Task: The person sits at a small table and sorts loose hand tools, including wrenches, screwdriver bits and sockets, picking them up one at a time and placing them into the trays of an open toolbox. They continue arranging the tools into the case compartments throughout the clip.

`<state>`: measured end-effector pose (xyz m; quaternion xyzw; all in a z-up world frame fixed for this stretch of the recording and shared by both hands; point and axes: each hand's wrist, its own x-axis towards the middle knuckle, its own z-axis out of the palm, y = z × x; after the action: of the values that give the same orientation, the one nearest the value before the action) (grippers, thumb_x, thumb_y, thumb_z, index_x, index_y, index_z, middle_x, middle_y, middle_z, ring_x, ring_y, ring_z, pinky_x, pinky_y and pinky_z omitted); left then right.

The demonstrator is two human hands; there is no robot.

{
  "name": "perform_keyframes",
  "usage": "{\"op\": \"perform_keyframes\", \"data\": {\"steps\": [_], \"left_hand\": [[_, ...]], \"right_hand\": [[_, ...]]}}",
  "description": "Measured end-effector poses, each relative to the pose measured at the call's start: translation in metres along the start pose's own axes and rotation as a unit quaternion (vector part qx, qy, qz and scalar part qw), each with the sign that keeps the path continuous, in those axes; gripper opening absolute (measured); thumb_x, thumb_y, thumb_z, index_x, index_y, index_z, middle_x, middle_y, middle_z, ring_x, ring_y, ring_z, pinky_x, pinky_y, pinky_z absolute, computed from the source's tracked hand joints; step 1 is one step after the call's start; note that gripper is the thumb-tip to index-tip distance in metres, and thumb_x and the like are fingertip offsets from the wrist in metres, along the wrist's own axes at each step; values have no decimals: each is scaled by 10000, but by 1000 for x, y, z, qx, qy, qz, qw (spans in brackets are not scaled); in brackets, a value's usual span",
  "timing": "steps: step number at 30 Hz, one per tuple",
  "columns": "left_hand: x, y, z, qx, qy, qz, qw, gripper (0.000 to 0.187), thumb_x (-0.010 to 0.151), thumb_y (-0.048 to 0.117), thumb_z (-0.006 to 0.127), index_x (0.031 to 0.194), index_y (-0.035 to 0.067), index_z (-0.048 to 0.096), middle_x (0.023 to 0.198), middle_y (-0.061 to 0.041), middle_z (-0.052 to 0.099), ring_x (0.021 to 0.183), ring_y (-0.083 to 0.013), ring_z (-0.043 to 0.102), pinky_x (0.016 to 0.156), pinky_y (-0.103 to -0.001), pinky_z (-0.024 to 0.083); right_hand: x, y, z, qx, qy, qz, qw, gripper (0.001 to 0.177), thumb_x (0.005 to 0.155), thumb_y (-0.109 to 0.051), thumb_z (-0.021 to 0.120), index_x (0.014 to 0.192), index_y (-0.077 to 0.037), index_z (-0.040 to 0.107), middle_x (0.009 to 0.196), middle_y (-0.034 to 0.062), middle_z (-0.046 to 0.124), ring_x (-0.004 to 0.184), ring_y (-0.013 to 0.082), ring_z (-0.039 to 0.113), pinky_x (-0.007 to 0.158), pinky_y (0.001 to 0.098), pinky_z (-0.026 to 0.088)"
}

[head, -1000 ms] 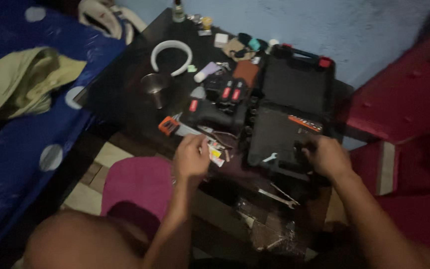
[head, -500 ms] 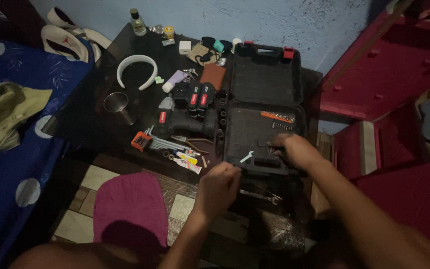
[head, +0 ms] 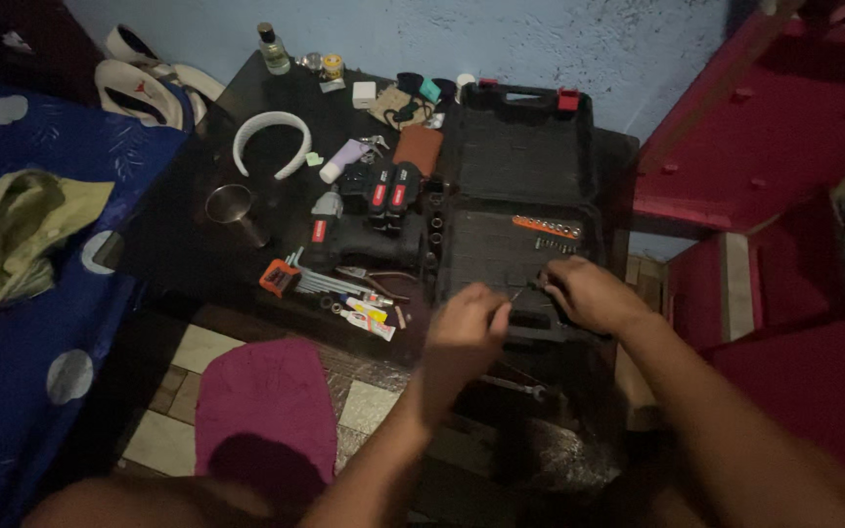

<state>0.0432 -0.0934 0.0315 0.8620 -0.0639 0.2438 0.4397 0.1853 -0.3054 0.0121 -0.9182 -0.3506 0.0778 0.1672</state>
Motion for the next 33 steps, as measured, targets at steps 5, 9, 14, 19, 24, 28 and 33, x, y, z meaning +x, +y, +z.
{"op": "perform_keyframes", "data": {"steps": [5, 9, 14, 19, 24, 28, 33], "left_hand": [[49, -21, 64, 143, -162, -107, 971, 199, 875, 229, 708, 947, 54, 772, 979, -210, 731, 938, -409, 704, 822, -494, 565], [74, -41, 111, 247, -208, -92, 942, 159, 856, 105, 667, 958, 83, 788, 1003, -192, 754, 977, -373, 737, 840, -451, 597], [88, -56, 145, 238, -214, -143, 936, 173, 976, 115, 608, 1030, 63, 764, 1001, -190, 758, 973, -387, 730, 820, -475, 598], [86, -41, 132, 229, -217, -160, 935, 166, 876, 60, 670, 1005, 63, 775, 1026, -189, 751, 993, -376, 728, 837, -454, 602], [68, -16, 68, 120, -171, -126, 970, 156, 790, 124, 772, 880, -4, 784, 919, -240, 745, 906, -397, 740, 834, -454, 587], [30, -29, -9, -49, -86, -185, 978, 204, 775, 162, 747, 943, 67, 812, 852, -163, 769, 801, -283, 769, 762, -381, 597], [-22, -106, -101, -51, 74, -305, 948, 207, 771, 145, 731, 937, 62, 823, 792, -126, 795, 721, -195, 773, 684, -327, 596]], "right_hand": [[-6, -7, -19, 55, 62, 121, 989, 232, 941, -191, 676, 1129, -55, 678, 1040, 208, 709, 956, 373, 695, 847, 451, 549], [-17, -1, -32, 85, 104, 117, 984, 245, 916, -201, 697, 1116, -59, 687, 1024, 164, 751, 926, 317, 726, 809, 427, 559], [-28, 13, -43, 105, 118, 143, 977, 234, 922, -192, 702, 1115, -59, 704, 959, 143, 767, 856, 278, 746, 777, 398, 570], [-27, 5, -46, 162, 135, 129, 969, 216, 927, -149, 696, 1104, -25, 700, 917, 136, 770, 827, 226, 743, 754, 359, 575], [-24, -26, -57, 159, 159, 109, 968, 245, 923, -135, 707, 1140, -23, 699, 919, 100, 755, 820, 185, 718, 749, 333, 561], [-11, -61, -56, 177, 181, 56, 966, 245, 923, -158, 715, 1129, -26, 705, 896, 79, 753, 829, 162, 710, 757, 317, 556], [12, -121, -18, 192, 61, 52, 978, 197, 919, -198, 705, 1061, -67, 737, 865, 90, 779, 776, 167, 732, 719, 321, 588]]}}
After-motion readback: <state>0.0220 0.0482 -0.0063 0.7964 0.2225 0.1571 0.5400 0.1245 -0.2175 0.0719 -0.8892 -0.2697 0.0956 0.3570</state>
